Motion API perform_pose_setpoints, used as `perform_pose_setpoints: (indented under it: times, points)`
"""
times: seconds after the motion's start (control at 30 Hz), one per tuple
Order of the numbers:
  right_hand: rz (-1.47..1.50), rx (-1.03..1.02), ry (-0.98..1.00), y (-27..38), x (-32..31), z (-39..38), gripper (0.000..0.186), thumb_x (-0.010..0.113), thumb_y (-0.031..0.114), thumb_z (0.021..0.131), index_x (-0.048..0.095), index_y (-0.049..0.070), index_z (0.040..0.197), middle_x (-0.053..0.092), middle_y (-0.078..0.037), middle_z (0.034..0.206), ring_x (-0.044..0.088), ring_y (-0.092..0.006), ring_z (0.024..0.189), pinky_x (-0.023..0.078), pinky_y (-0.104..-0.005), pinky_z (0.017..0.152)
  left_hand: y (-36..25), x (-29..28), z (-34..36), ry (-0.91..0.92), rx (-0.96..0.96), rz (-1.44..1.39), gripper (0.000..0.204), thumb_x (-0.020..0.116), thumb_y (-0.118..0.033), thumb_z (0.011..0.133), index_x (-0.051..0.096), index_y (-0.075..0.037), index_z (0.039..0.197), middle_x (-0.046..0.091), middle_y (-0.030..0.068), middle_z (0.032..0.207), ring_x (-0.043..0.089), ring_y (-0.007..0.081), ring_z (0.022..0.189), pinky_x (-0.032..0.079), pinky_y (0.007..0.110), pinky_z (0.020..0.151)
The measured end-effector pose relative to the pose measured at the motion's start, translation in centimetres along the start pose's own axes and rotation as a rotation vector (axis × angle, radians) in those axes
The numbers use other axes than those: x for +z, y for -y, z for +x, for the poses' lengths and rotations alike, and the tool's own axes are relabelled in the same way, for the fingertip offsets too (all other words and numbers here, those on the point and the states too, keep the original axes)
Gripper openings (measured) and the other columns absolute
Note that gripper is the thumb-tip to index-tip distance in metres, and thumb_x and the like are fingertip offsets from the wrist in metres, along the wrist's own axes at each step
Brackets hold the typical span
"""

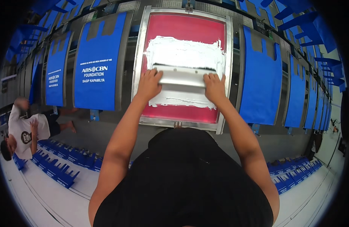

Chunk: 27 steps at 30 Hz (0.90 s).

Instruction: The person uses a squeegee to spread white ink evenly across a screen printing frame. They repeatedly pull the squeegee across the mesh to ensure full coverage of the design area. The person works on a single frame throughout the clip, maintaining a consistent layer of ink.

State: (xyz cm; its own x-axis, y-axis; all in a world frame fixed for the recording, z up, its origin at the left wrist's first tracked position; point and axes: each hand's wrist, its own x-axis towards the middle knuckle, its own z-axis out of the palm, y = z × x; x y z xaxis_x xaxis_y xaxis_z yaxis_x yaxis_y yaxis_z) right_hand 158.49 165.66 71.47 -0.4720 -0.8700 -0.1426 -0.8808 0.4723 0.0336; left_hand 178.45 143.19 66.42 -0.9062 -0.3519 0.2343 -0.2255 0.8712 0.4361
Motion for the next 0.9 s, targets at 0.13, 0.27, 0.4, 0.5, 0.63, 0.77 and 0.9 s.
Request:
perform_pose_setpoints:
  times: [0.13,0.27,0.4,0.5,0.63,0.77,0.9]
  points:
    - [0.196,0.007,0.095,2.2,-3.7,-7.8,0.037,0.062,0.0,0.066,0.061,0.008,0.102,0.064,-0.009,0.092,0.059,-0.029,0.095,0.035,-0.0522,0.097,-4.0,-5.5,-5.9,0.236,-0.063,-0.079,0.034,0.072,-0.009,0.063,0.059,-0.006,0.094,0.058,0.0104,0.089,0.056,0.0301,0.088,0.043,0.043,0.082]
    - [0.198,0.022,0.195,3.7,-5.1,-9.6,0.036,0.064,0.003,0.063,0.063,0.009,0.099,0.065,-0.01,0.091,0.061,-0.0294,0.094,0.038,-0.0507,0.096,-5.8,-6.6,-7.5,0.34,-0.102,-0.162,0.032,0.076,-0.01,0.059,0.061,-0.005,0.087,0.061,0.0109,0.083,0.058,0.0327,0.086,0.045,0.043,0.08]
    - [0.23,0.075,0.367,3.7,-4.3,-8.7,0.032,0.068,0.008,0.062,0.063,0.009,0.093,0.065,-0.009,0.086,0.062,-0.029,0.089,0.035,-0.0532,0.102,-5.2,-4.5,-8.2,0.34,-0.133,-0.164,0.032,0.073,-0.007,0.057,0.061,-0.005,0.087,0.061,0.0117,0.083,0.059,0.0335,0.084,0.047,0.043,0.077]
    - [0.231,0.044,0.194,4.1,-4.0,-9.9,0.029,0.07,0.009,0.062,0.064,0.01,0.091,0.065,-0.009,0.082,0.062,-0.0289,0.086,0.032,-0.0542,0.107,-5.6,-4.1,-9.7,0.238,-0.111,-0.145,0.031,0.069,-0.004,0.057,0.061,-0.005,0.087,0.061,0.0119,0.085,0.059,0.0327,0.084,0.047,0.043,0.075]
    - [0.216,0.065,0.189,3.9,-3.1,-9.3,0.043,0.071,0.003,0.056,0.067,0.011,0.098,0.068,-0.008,0.096,0.062,-0.0276,0.093,0.031,-0.0554,0.108,-5.5,-3.6,-8.2,0.043,-0.076,-0.164,0.031,0.065,-0.001,0.057,0.061,-0.003,0.088,0.062,0.0129,0.087,0.06,0.0327,0.085,0.046,0.044,0.074]
    - [0.012,0.045,0.122,-2.4,-0.7,3.2,0.035,0.069,0.013,0.066,0.068,0.017,0.101,0.07,-0.006,0.09,0.066,-0.0233,0.092,0.026,-0.0531,0.109,0.4,-0.9,3.7,0.137,-0.181,-0.088,0.018,0.072,-0.009,0.063,0.066,-0.008,0.08,0.066,0.014,0.079,0.064,0.0341,0.079,0.05,0.046,0.072]
    - [0.02,0.019,0.201,-5.8,-3.9,11.5,0.038,0.063,0.015,0.07,0.068,0.019,0.107,0.071,-0.009,0.09,0.067,-0.0275,0.092,0.039,-0.0492,0.098,3.2,-2.3,12.4,0.28,-0.184,0.019,0.032,0.076,-0.031,0.073,0.069,-0.008,0.095,0.069,0.0155,0.088,0.067,0.0327,0.085,0.052,0.044,0.073]
